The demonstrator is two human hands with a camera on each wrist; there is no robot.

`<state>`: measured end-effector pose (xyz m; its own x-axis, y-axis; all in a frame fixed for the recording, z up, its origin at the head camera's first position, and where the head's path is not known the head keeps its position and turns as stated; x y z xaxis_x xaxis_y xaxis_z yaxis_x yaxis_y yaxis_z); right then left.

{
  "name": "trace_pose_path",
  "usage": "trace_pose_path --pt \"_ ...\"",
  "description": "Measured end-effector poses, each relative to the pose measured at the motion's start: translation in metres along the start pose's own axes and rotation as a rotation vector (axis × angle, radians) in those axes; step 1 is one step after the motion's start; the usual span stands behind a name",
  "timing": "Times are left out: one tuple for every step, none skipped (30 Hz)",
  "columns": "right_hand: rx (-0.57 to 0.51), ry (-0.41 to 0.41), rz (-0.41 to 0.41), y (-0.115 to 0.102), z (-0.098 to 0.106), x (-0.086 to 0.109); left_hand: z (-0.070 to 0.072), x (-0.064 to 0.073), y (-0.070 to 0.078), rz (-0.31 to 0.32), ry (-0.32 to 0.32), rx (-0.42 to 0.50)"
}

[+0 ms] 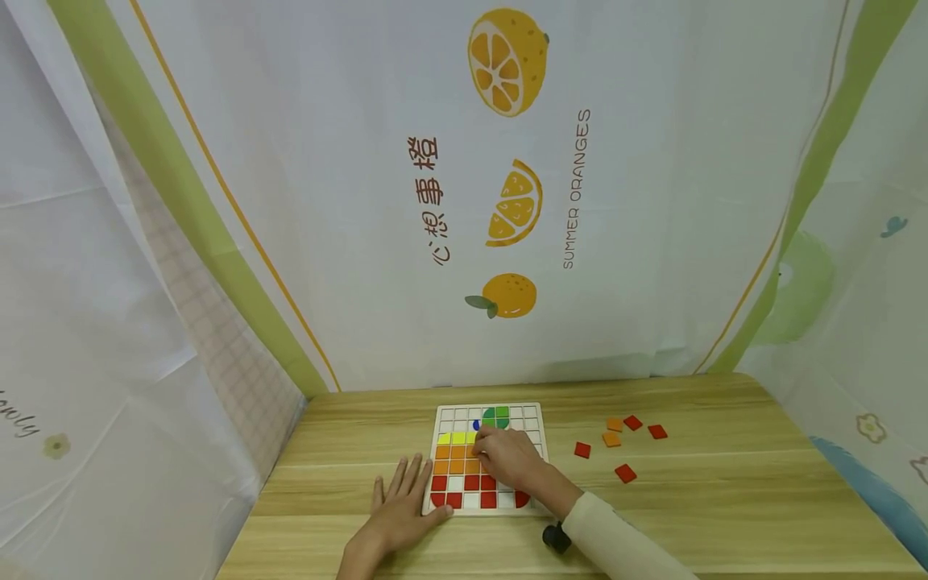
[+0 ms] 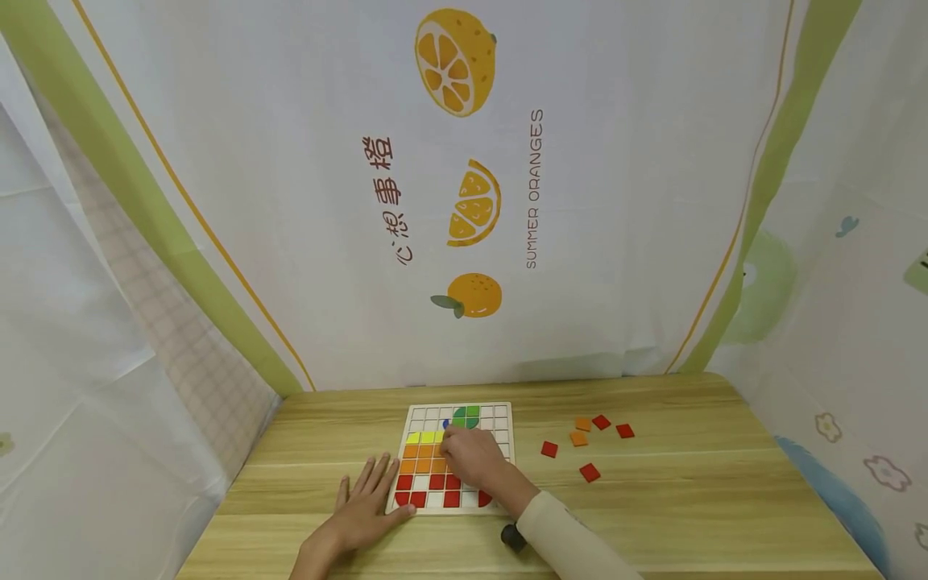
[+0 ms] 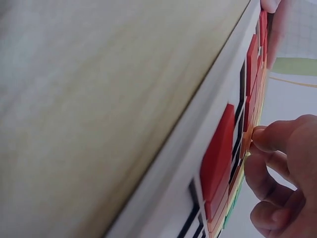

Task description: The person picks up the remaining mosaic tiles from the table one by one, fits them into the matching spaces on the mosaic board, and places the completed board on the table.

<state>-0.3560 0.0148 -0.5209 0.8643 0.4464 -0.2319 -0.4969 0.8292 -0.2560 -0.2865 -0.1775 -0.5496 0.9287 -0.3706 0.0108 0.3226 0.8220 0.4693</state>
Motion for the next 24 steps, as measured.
trace_pose_path --pt "0.003 0.002 0.001 0.000 0.000 0.000 0.001 0.000 0.002 0.005 -0.012 -0.006" --pt "0.006 0.004 0.000 0.001 -0.001 0.001 0.003 0.001 0.005 0.006 -0.018 -0.004" --pt "0.008 0.005 0.000 0.001 -0.001 0.001 0.003 0.001 0.004 0.003 -0.015 0.000" --pt "0.010 0.006 0.000 0.001 -0.001 0.001 0.003 0.001 0.004 -0.001 -0.009 0.007" --pt "0.011 0.007 0.000 0.001 -0.001 0.001 0.002 0.001 0.003 -0.012 -0.002 0.022" --pt "0.012 0.009 0.001 0.001 -0.001 0.002 0.001 0.001 0.002 -0.020 0.007 0.033" --pt "0.014 0.008 0.001 0.001 -0.001 0.002 0.001 0.001 0.001 -0.026 0.016 0.041" --pt "0.016 0.007 0.000 0.001 0.000 0.002 0.001 0.001 0.001 -0.037 0.024 0.047" --pt "0.019 0.009 0.001 0.001 0.000 0.002 -0.001 0.001 -0.001 -0.045 0.027 0.053" --pt "0.023 0.010 0.003 0.001 0.000 0.002 -0.002 0.001 -0.002 -0.053 0.034 0.058" --pt "0.026 0.012 0.006 0.001 0.000 0.002 -0.003 0.000 -0.004 -0.059 0.039 0.058" --pt "0.030 0.014 0.008 0.001 0.000 0.002 -0.004 0.000 -0.004 -0.059 0.043 0.055" --pt "0.032 0.014 0.008 0.001 -0.001 0.002 -0.005 0.000 -0.006 -0.063 0.048 0.053" --pt "0.031 0.016 0.010 0.001 -0.001 0.002 -0.005 -0.001 -0.006 -0.066 0.050 0.056" --pt "0.031 0.019 0.012 0.001 0.000 0.002 -0.006 -0.001 -0.006 -0.060 0.049 0.059" --pt "0.031 0.021 0.013 0.001 0.000 0.002 -0.004 0.000 -0.005 -0.057 0.051 0.058" --pt "0.031 0.025 0.013 0.001 0.000 0.003 -0.005 0.000 -0.005 -0.053 0.050 0.060" --pt "0.032 0.030 0.015 0.001 0.000 0.003 -0.004 0.000 -0.005 -0.050 0.048 0.063" --pt "0.033 0.035 0.018 0.002 0.000 0.003 -0.003 0.000 -0.004 -0.044 0.047 0.062" --pt "0.033 0.040 0.017 0.002 0.000 0.004 -0.002 0.000 -0.003 -0.041 0.044 0.064" --pt "0.033 0.042 0.015 0.002 0.001 0.005 -0.001 0.000 -0.003 -0.041 0.040 0.059" --pt "0.030 0.044 0.013 0.002 0.001 0.005 -0.001 0.000 -0.002 -0.040 0.037 0.055" --pt "0.022 0.042 0.008 0.003 0.002 0.006 -0.001 0.000 -0.002 -0.039 0.033 0.056" --pt "0.011 0.041 0.004 0.003 0.002 0.007 0.000 0.000 -0.001 -0.032 0.027 0.047"
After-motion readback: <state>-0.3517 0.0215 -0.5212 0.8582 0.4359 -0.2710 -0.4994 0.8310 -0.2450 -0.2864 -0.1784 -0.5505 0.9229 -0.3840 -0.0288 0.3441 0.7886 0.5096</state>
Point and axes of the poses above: each hand's wrist, its own x-axis away from the middle knuckle, its own z-axis out of the back of the hand, y = z × x, the point moved 6 cm from there along -x, towards the middle knuckle, and after that the axes turned 10 degrees about -z, right-handed, at the moved point
